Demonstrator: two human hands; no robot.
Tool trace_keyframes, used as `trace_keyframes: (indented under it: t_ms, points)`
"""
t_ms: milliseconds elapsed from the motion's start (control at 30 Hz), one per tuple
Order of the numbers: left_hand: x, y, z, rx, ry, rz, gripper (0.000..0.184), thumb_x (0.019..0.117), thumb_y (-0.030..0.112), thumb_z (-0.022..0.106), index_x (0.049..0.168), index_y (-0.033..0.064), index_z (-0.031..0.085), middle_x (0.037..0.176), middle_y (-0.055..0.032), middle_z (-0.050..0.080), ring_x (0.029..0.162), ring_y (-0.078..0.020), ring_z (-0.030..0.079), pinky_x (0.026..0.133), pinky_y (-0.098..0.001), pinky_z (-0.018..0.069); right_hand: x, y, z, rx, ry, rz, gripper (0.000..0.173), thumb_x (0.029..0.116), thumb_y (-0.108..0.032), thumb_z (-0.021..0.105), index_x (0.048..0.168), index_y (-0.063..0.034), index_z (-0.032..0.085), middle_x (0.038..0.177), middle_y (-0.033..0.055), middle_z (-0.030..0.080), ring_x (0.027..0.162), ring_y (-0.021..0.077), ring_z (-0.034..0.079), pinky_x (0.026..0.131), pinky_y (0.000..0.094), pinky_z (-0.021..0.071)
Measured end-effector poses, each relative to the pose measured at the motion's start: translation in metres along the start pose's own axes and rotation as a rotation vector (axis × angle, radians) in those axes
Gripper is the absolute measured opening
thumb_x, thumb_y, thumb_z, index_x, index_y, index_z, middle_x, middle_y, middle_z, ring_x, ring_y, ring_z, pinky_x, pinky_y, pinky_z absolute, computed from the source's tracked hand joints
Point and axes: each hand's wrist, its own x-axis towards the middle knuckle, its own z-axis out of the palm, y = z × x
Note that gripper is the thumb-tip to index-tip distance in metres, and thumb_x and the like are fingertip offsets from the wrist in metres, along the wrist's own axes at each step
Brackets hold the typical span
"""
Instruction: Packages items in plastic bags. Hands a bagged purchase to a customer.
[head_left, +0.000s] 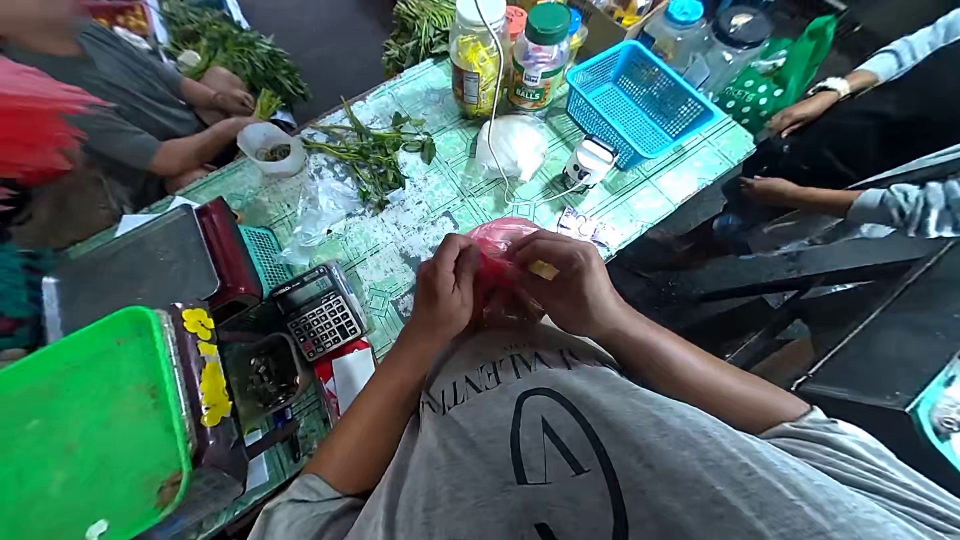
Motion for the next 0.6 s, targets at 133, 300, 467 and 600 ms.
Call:
trace_keyframes:
  t_ms: [133, 300, 467, 600]
  points:
    - [0.016, 0.018, -0.010, -0.066, -0.254, -0.279, 0.023, 0.1083, 0.026, 0.052, 0.105, 0.0066, 0.065, 0.074, -0.0053, 0.063, 0.057, -0.0137, 0.057, 0.054, -0.0327, 0.0516, -0.002, -0.010, 0.006, -0.243, -0.018, -0.110, 0.004, 0.0869, -0.010, 0.071, 0.091, -0.0089, 0.072, 0.087, 0.0017, 0.070, 0.089, 0.0168, 0.066, 0.084, 0.0409, 0.0547]
    - [0.027, 0.017, -0.030, -0.307, -0.477, -0.329, 0.022, 0.1040, 0.014, 0.058, 0.125, 0.0050, 0.059, 0.082, -0.0077, 0.068, 0.066, -0.0148, 0.065, 0.059, -0.0324, 0.0572, 0.007, -0.017, 0.011, -0.484, -0.140, -0.113, 0.017, 0.0940, -0.011, 0.062, 0.097, -0.0125, 0.078, 0.084, 0.0045, 0.067, 0.087, 0.0250, 0.064, 0.080, 0.0468, 0.0513]
    - [0.020, 0.018, -0.035, 0.010, -0.350, -0.005, 0.060, 0.0836, -0.007, 0.071, 0.139, 0.0056, 0.053, 0.103, -0.0080, 0.071, 0.096, -0.0184, 0.070, 0.087, -0.0398, 0.0600, 0.033, -0.020, -0.009, -0.137, -0.537, 0.170, 0.014, 0.0960, -0.007, 0.061, 0.093, -0.0050, 0.074, 0.085, 0.0052, 0.067, 0.082, 0.0190, 0.065, 0.073, 0.0429, 0.0573]
    - [0.002, 0.008, -0.014, 0.224, -0.082, 0.214, 0.048, 0.0829, 0.010, 0.080, 0.128, 0.0045, 0.066, 0.124, -0.0119, 0.068, 0.123, -0.0289, 0.060, 0.111, -0.0519, 0.0440, 0.026, 0.003, -0.013, 0.760, -0.389, 0.627, 0.025, 0.1006, -0.012, 0.048, 0.098, -0.0050, 0.071, 0.082, 0.0027, 0.069, 0.071, 0.0084, 0.066, 0.067, 0.0282, 0.0583]
